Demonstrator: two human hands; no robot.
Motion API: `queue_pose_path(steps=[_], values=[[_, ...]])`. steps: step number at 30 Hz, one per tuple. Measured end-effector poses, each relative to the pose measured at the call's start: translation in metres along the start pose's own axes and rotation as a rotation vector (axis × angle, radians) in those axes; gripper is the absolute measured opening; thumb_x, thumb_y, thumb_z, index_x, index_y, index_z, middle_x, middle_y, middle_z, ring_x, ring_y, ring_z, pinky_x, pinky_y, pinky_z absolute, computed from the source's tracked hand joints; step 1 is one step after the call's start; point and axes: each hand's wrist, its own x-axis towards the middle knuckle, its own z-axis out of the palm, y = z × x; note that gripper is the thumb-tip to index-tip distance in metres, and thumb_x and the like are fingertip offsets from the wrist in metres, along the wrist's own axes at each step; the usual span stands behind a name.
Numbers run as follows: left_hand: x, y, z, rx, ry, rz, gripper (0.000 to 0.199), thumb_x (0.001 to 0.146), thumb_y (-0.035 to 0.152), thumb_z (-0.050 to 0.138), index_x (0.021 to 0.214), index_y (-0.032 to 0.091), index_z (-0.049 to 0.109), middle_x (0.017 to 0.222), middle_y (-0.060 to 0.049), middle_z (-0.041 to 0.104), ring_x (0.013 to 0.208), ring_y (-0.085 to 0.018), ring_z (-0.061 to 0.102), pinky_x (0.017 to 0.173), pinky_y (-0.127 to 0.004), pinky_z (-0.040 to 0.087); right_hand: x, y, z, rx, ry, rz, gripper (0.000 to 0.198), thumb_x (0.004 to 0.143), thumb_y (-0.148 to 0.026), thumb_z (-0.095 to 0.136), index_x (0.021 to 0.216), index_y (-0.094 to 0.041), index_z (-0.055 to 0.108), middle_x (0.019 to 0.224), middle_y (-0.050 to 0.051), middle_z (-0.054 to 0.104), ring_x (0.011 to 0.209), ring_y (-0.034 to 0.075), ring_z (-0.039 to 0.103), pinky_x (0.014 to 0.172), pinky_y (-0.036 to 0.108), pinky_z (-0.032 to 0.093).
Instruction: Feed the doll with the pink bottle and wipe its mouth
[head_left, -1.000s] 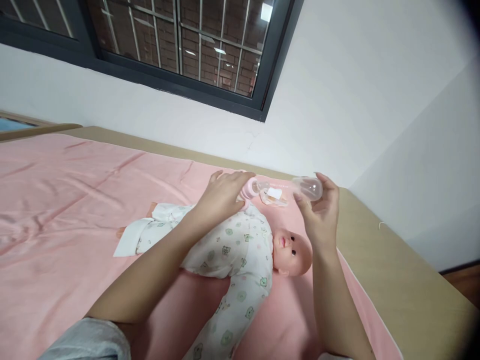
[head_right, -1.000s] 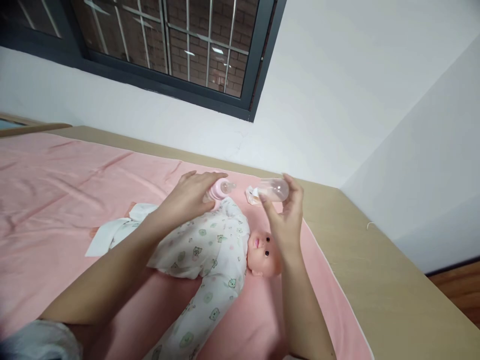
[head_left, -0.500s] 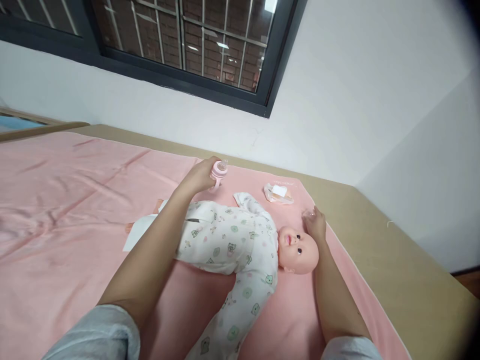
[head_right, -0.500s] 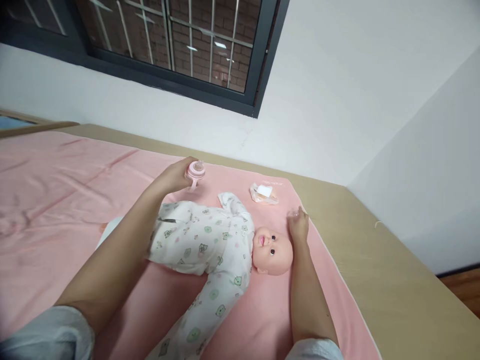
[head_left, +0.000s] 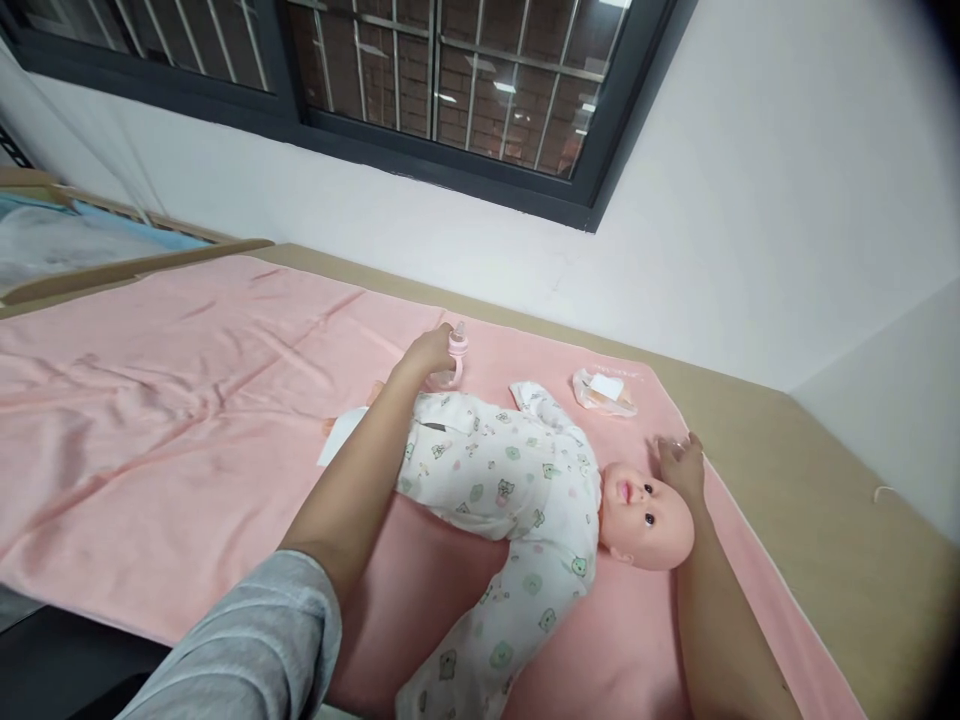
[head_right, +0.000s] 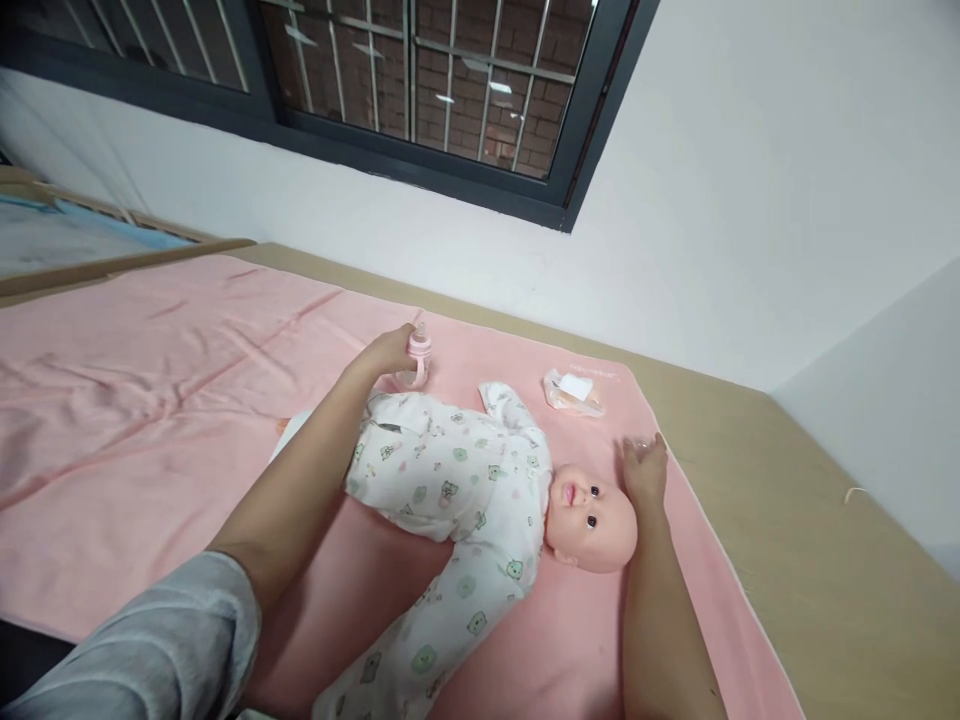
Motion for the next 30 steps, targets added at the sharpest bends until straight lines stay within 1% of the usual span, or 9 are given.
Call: queue_pose_path(steps=[6,12,18,20,22,24,27,28,30], values=[[0.002,0.002,0.006,0.006,-0.084,-0.01,0.037,0.094,0.034,0.062,0.126,0.016,0.056,0.124,-0.01,0.059,0.106,-0.023,0.062,0.088,-0.043,0.055,-0.005,-0.01,-0.005,0.036,-0.033,0.052,0.089,0.08,-0.055,0.046,0.149,0.0,0.029,0.15,0.029,0.038,0.141,0.038,0.038,0.116,0.048,0.031],[0.001,-0.001,0.007,0.007,-0.153,-0.038,0.036,0.094,0.034,0.061,0.126,0.016,0.056,0.122,-0.01,0.06,0.104,-0.023,0.063,0.087,-0.042,0.056,-0.006,-0.012,-0.006,0.05,-0.034,0.061,0.088,0.081,-0.055,0.046,0.15,-0.002,0.03,0.151,0.029,0.036,0.141,0.039,0.037,0.115,0.049,0.031],[-0.003,0.004,-0.001,0.089,-0.128,-0.068,0.037,0.095,0.034,0.061,0.127,0.016,0.055,0.125,-0.01,0.059,0.107,-0.023,0.062,0.089,-0.044,0.055,-0.005,-0.012,-0.003,0.084,-0.016,0.043,0.085,0.082,-0.052,0.047,0.148,-0.002,0.032,0.147,0.03,0.04,0.138,0.039,0.041,0.113,0.051,0.033],[-0.005,0.007,-0.01,0.128,-0.112,-0.079,0.047,0.09,0.031,0.067,0.132,0.017,0.052,0.126,-0.011,0.06,0.11,-0.026,0.061,0.093,-0.043,0.053,-0.005,-0.011,-0.002,0.104,-0.004,0.044,0.083,0.083,-0.054,0.046,0.148,-0.004,0.032,0.147,0.03,0.04,0.137,0.038,0.043,0.112,0.051,0.034],[-0.011,0.011,-0.023,0.167,-0.081,-0.096,0.062,0.082,0.028,0.073,0.137,0.018,0.046,0.127,-0.014,0.062,0.116,-0.029,0.06,0.097,-0.04,0.05,-0.005,-0.011,-0.001,0.124,0.013,0.046,0.082,0.084,-0.055,0.045,0.148,-0.005,0.032,0.147,0.03,0.039,0.135,0.037,0.045,0.112,0.05,0.034],[-0.022,0.02,-0.037,0.195,-0.022,-0.096,0.067,0.083,0.032,0.071,0.141,0.018,0.042,0.131,-0.016,0.06,0.122,-0.033,0.057,0.098,-0.04,0.047,-0.004,-0.012,0.0,0.137,0.041,0.045,0.081,0.084,-0.055,0.043,0.146,-0.004,0.033,0.146,0.031,0.039,0.135,0.036,0.044,0.112,0.048,0.033],[-0.056,0.046,-0.054,0.212,0.089,-0.023,0.059,0.093,0.044,0.054,0.144,0.018,0.038,0.138,-0.017,0.056,0.126,-0.034,0.054,0.1,-0.042,0.046,-0.002,-0.015,0.0,0.152,0.106,0.036,0.077,0.085,-0.052,0.041,0.142,0.0,0.036,0.143,0.031,0.042,0.134,0.035,0.043,0.112,0.046,0.032],[-0.071,0.058,-0.057,0.217,0.129,0.035,0.058,0.094,0.044,0.053,0.145,0.02,0.038,0.139,-0.014,0.056,0.126,-0.032,0.054,0.101,-0.04,0.044,-0.002,-0.016,0.0,0.154,0.136,0.026,0.074,0.086,-0.05,0.04,0.14,-0.001,0.038,0.141,0.031,0.043,0.133,0.034,0.043,0.112,0.046,0.032],[-0.106,0.085,-0.056,0.217,0.249,0.258,0.056,0.094,0.044,0.053,0.144,0.023,0.041,0.14,-0.009,0.055,0.127,-0.03,0.053,0.105,-0.038,0.041,-0.002,-0.02,0.0,0.151,0.199,-0.007,0.065,0.087,-0.047,0.039,0.136,-0.004,0.042,0.139,0.028,0.047,0.131,0.033,0.045,0.111,0.047,0.032]])
